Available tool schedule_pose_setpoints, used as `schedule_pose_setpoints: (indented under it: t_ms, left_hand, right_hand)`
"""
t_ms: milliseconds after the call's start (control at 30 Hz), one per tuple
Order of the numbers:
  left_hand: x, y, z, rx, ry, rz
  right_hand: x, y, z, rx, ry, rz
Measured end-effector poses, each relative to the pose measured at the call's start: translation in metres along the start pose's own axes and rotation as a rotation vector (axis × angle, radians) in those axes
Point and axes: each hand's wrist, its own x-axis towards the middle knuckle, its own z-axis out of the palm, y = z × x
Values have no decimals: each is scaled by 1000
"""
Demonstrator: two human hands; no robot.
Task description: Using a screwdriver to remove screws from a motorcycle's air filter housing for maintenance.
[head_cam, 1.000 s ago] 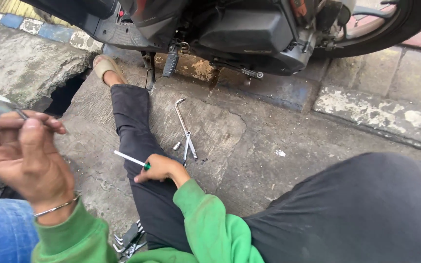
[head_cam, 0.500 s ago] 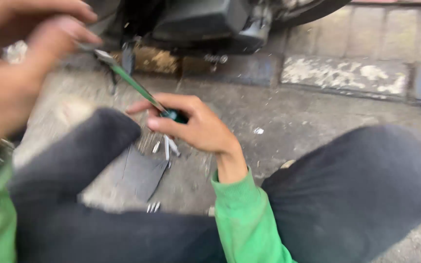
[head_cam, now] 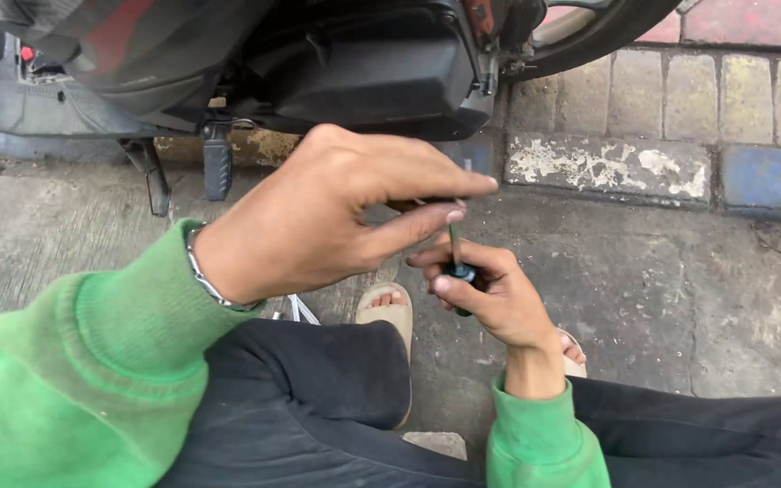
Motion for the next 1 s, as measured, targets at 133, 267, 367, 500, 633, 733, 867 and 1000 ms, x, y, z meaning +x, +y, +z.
schedule_pose_setpoints:
  t_ms: [133,267,367,500,633,733,867,1000]
  left_hand:
    - [0,-18,-7,-20,-7,18]
    - [-2,-30,-7,-59,22,-17]
    - [-7,-36,-8,-42,23,-25]
    - [-12,-38,-12,-33,29,-82]
    - [-15,-39,-15,23,32,-113]
    - [-15,-37,-15,-2,34,-158]
    - [-13,-39,-16,9,12,-145]
    - [-14,-41,-15,44,-6,-168]
  right_hand:
    - [13,9,0,63,-64,-60]
    - [19,23,4,75,-46,-44]
    - [22,25,7,89,-49,-25]
    - [27,30,11,93,-55,12]
    - [30,37,13,85,-46,58]
    - [32,38,13,62,-42,56]
    - [32,37,12,44,-22,78]
    - [34,34,13,85,8,88]
